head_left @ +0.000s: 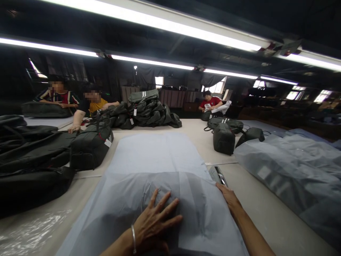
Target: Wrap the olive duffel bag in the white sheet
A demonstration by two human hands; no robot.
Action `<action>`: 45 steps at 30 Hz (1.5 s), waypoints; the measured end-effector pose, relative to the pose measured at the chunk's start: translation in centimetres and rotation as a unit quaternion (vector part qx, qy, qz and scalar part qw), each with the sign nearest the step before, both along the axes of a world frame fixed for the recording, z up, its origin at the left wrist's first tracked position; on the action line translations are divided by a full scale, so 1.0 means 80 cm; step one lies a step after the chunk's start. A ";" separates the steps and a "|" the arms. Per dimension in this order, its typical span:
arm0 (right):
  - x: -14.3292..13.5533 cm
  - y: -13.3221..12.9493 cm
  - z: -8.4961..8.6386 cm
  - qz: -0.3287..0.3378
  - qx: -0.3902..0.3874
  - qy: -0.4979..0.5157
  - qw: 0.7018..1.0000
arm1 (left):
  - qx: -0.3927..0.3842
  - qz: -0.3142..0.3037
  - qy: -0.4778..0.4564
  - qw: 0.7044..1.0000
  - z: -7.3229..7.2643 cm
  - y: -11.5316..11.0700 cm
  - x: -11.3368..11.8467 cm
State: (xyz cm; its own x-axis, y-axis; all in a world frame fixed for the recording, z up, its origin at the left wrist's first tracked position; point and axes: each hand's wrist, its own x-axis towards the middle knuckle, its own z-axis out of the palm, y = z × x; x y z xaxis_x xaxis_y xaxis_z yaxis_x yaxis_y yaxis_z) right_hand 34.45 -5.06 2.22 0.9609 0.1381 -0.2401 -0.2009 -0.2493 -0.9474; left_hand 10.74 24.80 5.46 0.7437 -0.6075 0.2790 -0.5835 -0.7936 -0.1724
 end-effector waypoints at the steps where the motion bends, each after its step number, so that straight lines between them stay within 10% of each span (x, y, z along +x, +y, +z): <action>1: -0.004 -0.004 -0.004 -0.003 -0.008 0.000 1.000 | -0.001 0.004 0.015 1.000 -0.001 -0.001 0.000; 8: -0.005 -0.011 0.019 -0.032 -0.162 -0.107 0.980 | -0.035 0.000 0.061 0.998 0.005 -0.001 -0.004; 14: -0.057 0.089 0.069 0.231 -0.301 -0.307 0.873 | -0.088 0.015 0.090 0.992 0.023 0.000 -0.009; 19: -0.118 0.148 0.065 0.339 -0.322 -0.358 0.808 | -0.113 0.015 0.101 0.988 0.025 -0.002 -0.011; 26: -0.107 0.143 0.054 0.155 -0.302 -0.390 0.856 | -0.145 0.006 0.107 0.984 0.024 -0.002 -0.013; 45: -0.102 0.147 0.096 0.150 -0.370 -0.330 0.855 | -0.210 0.032 0.101 0.972 0.034 -0.009 0.004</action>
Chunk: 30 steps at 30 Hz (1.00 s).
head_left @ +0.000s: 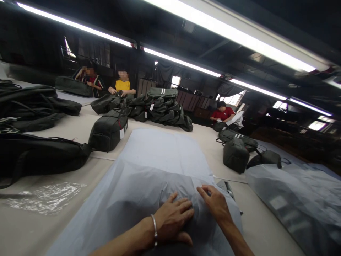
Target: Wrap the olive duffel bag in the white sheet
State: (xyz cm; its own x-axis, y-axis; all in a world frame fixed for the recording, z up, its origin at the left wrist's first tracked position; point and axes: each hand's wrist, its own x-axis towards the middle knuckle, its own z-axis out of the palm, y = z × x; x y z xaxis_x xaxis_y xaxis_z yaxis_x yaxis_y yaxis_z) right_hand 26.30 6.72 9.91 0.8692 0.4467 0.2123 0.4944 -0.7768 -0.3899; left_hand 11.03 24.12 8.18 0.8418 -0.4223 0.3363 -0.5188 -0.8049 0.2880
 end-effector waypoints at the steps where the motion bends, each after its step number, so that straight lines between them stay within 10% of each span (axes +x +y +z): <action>1: 0.002 0.007 0.004 -0.003 -0.022 -0.007 1.000 | 0.008 0.018 0.004 1.000 0.005 -0.001 0.008; 13: 0.014 0.072 0.021 0.002 -0.254 -0.060 0.965 | 0.054 0.047 -0.025 0.997 -0.019 0.005 0.047; 30: 0.027 0.088 0.027 0.015 -0.326 -0.065 0.943 | 0.034 0.034 -0.090 0.995 -0.035 -0.001 0.044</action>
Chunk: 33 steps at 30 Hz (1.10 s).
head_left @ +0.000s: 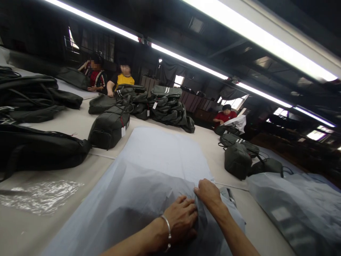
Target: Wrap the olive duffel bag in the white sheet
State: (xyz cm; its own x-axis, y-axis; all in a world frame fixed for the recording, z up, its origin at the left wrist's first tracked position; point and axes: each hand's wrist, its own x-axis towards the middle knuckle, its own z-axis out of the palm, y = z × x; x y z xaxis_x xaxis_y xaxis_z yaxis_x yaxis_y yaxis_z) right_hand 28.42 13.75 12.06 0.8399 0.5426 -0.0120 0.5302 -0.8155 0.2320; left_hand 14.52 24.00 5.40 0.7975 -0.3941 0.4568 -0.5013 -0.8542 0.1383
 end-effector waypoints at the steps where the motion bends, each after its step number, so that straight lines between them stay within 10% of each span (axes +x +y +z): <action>1: -0.001 0.001 -0.001 0.000 -0.003 0.000 1.000 | 0.000 0.000 -0.009 1.000 -0.003 -0.001 -0.001; 22: -0.026 -0.015 0.011 0.006 -0.010 0.041 0.999 | 0.002 0.008 0.019 1.000 -0.005 -0.004 -0.004; 33: -0.025 -0.022 0.014 0.020 0.122 0.070 0.990 | -0.006 0.018 0.004 1.000 -0.006 -0.012 -0.006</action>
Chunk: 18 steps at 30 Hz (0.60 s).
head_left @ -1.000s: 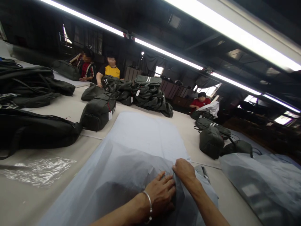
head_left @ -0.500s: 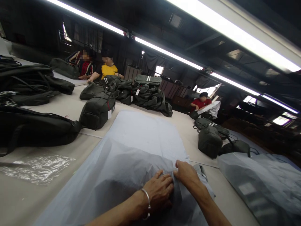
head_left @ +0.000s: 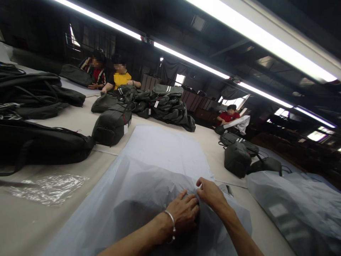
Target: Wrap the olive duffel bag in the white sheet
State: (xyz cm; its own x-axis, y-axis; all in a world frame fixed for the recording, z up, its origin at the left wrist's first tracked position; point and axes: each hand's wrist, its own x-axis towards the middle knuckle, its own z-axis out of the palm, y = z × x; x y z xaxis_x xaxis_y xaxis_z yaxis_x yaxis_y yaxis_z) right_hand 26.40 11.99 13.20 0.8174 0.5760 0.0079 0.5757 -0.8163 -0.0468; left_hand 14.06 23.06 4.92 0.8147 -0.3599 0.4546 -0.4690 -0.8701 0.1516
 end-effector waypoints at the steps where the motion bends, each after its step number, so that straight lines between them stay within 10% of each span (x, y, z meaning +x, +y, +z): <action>1: -0.001 -0.003 -0.002 0.006 0.016 0.003 1.000 | -0.003 -0.003 0.001 1.000 -0.001 -0.001 -0.002; 10: -0.054 -0.067 -0.059 0.100 0.195 -0.035 0.975 | -0.083 -0.014 0.015 0.996 0.014 0.003 -0.014; 18: -0.101 -0.137 -0.144 0.228 0.246 -0.210 0.918 | 0.075 -0.070 0.057 0.993 0.009 0.001 -0.008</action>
State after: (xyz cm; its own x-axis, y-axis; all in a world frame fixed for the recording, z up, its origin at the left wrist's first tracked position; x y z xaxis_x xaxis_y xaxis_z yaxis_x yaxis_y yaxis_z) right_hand 18.36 1.06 1.69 0.3564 0.7004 0.6184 0.9043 -0.4251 -0.0397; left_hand 13.46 23.16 5.62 0.7945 -0.5305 0.2956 -0.5748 -0.8140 0.0839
